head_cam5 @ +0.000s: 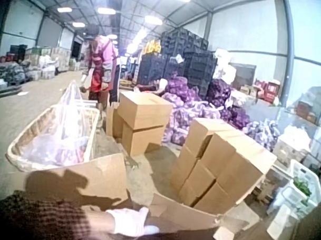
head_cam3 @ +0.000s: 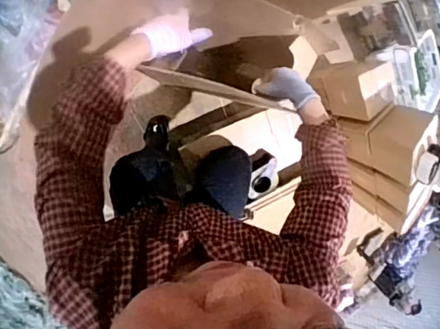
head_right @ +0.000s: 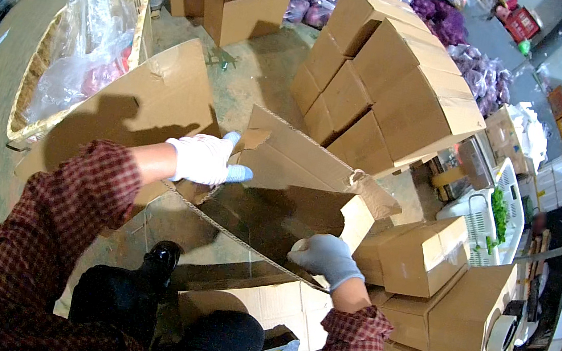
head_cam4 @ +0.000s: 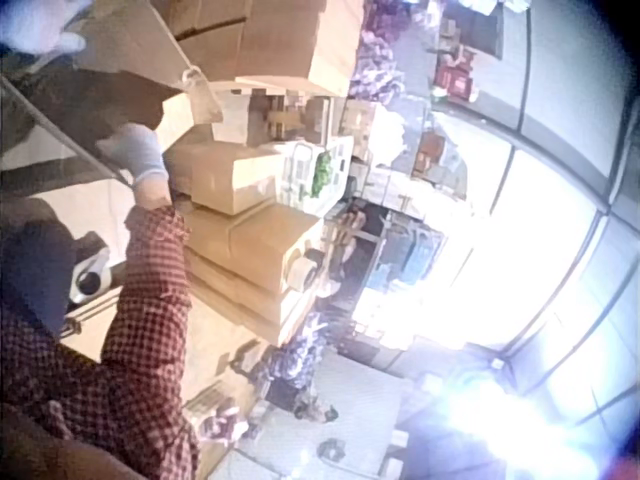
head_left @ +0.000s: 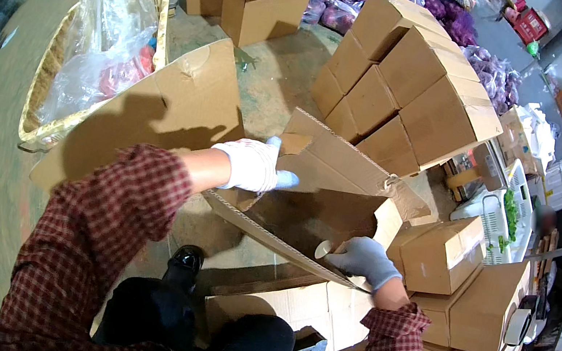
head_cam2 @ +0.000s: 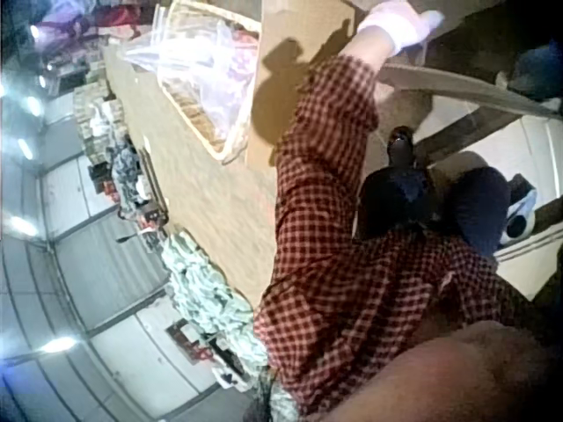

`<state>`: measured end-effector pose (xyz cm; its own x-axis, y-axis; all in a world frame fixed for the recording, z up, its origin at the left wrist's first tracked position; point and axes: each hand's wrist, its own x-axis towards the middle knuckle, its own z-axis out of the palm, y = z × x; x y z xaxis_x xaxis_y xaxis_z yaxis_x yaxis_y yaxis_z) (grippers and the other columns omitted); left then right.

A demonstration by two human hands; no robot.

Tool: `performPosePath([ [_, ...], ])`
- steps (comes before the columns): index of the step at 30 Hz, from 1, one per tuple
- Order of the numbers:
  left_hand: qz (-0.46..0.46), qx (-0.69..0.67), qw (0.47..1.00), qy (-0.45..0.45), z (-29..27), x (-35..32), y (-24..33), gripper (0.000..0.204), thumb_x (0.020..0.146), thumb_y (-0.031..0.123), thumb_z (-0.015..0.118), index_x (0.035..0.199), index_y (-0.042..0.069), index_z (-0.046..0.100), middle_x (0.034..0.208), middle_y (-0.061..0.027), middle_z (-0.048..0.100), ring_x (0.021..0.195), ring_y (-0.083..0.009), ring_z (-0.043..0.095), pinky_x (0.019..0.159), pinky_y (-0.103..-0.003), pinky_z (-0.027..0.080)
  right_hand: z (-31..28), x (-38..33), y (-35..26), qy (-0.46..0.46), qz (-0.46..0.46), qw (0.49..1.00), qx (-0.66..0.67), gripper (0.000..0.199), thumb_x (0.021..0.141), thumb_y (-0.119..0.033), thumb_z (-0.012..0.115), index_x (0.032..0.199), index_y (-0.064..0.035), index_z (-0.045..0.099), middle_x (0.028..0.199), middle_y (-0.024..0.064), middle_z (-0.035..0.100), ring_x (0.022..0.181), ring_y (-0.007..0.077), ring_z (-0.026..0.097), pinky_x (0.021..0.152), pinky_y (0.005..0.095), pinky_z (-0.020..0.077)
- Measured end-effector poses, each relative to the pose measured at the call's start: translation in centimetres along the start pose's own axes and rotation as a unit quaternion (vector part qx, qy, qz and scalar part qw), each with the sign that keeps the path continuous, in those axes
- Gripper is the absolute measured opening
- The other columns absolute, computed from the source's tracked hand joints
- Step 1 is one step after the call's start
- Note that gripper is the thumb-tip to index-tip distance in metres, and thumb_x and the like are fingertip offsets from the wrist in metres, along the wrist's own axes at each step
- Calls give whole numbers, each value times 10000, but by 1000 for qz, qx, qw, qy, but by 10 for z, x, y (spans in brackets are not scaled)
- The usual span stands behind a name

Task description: The person assembles cardboard boxes by hand and secures the bottom flaps with a tape dispenser.

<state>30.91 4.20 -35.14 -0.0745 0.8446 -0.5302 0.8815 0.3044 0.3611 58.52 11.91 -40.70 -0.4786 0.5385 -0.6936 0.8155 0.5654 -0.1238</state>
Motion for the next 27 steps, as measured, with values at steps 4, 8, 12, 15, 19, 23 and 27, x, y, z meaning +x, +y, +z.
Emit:
performPosePath([
  [4, 82, 109, 984, -113, -2, -44, 2, 1053, 772, 721, 489, 1432, -30, 161, 1302, -400, 369, 1100, -416, 544, 898, -436, 465, 7, 15, 28, -25, -55, 961, 268, 330, 792, -385, 631, 872, -73, 700, 787, 154, 668, 732, 268, 637, 713, 334, 499],
  [8, 105, 155, 972, -142, 6, -38, 7, 1046, 751, 648, 575, 1455, 11, 137, 1374, -427, 216, 1190, -458, 465, 970, -409, 428, 17, 4, 34, 30, -25, 822, 568, 247, 880, -205, 577, 996, 8, 622, 820, 97, 666, 616, 143, 627, 520, 257, 513],
  [12, 165, 191, 964, -79, 3, -16, 13, 870, 745, 586, 607, 1345, -11, 403, 1109, -339, 549, 959, -380, 605, 801, -417, 501, 25, 2, 28, 115, -63, 738, 663, 284, 887, -199, 550, 1063, 21, 585, 878, 120, 649, 640, 145, 606, 516, 244, 488],
  [15, 182, 192, 963, -49, 1, -8, 12, 818, 727, 613, 610, 1236, -21, 520, 903, -252, 640, 841, -362, 630, 755, -423, 503, 36, -2, 31, 211, -101, 647, 726, 352, 887, -279, 567, 1052, 32, 574, 870, 116, 634, 633, 145, 562, 538, 246, 460],
  [19, 195, 182, 961, -74, -4, 2, 17, 828, 714, 633, 616, 1209, -26, 541, 904, -227, 651, 837, -360, 630, 760, -422, 500, 40, -33, 51, 245, -127, 494, 824, 589, 925, -547, 395, 1062, -17, 612, 902, 126, 662, 696, 204, 603, 627, 324, 493],
  [23, 188, 46, 951, -241, -10, 19, 1, 944, 696, 651, 643, 1337, -9, 427, 1194, -215, 569, 1058, -290, 579, 859, -389, 465, 54, -74, 36, 209, -148, 533, 806, 624, 885, -614, 420, 1031, -50, 642, 1016, 161, 664, 835, 248, 649, 748, 348, 530],
  [27, 253, -161, 888, -349, 13, 55, -31, 950, 732, 549, 700, 1419, 26, 304, 1431, -142, 380, 1302, -223, 372, 1033, -316, 342, 88, -74, 38, 206, -200, 625, 726, 871, 740, -692, 567, 1275, -11, 479, 1241, 182, 554, 1163, 298, 528, 1025, 427, 385],
])
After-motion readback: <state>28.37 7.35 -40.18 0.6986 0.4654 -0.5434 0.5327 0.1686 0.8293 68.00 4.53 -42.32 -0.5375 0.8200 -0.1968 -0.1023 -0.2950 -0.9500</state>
